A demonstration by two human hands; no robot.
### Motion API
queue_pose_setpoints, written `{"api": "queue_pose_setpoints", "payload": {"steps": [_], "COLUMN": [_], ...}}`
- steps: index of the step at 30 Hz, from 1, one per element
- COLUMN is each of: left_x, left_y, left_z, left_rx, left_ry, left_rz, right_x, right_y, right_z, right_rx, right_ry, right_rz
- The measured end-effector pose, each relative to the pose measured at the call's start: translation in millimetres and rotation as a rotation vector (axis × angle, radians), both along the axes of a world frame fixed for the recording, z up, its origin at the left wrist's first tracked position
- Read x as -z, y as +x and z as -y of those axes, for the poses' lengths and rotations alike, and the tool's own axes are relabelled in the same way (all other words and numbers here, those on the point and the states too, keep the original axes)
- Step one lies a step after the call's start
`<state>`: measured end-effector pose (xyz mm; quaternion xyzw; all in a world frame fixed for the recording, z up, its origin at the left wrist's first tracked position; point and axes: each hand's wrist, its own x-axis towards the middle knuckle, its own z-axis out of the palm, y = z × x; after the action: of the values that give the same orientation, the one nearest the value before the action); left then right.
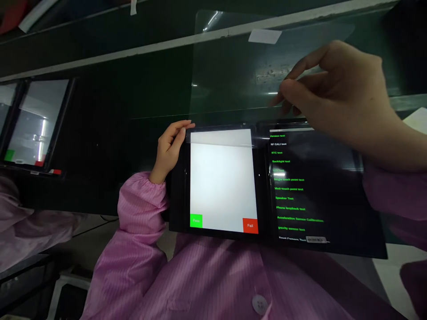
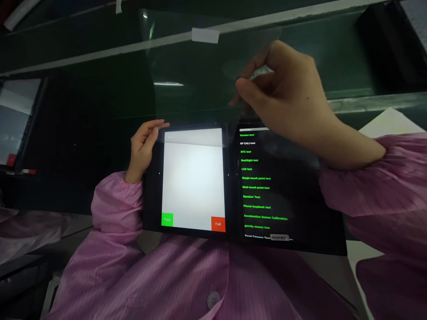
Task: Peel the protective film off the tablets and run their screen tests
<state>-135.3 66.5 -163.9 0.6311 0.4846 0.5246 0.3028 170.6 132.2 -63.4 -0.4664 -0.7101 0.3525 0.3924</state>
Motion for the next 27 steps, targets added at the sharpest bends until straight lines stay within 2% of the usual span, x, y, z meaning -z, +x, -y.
{"api": "queue_pose_setpoints", "payload": {"steps": [6,12,21,27], "left_x": [1.7,0.3,2.0,0.9], "left_y": [0,0,1,1], "left_z": [0,0,1,1], "left_rx": [-0.002,0.005,-0.012,-0.027], "left_ry": [-0.003,-0.013,-0.034,-0.037], "left_rz": [0.031,0.034,0.039,0.023], "right_x": [4.0,5.0,-11.3,-35.8], "right_y": [6,9,11,-3], "right_z": [0,2,8,10], "right_rx": [-0.043,-0.009,0.034,0.060], "right_ry": [0.007,0.041,0.015,0.004], "right_rz": [-0.031,0.027,0.052,0.188]}}
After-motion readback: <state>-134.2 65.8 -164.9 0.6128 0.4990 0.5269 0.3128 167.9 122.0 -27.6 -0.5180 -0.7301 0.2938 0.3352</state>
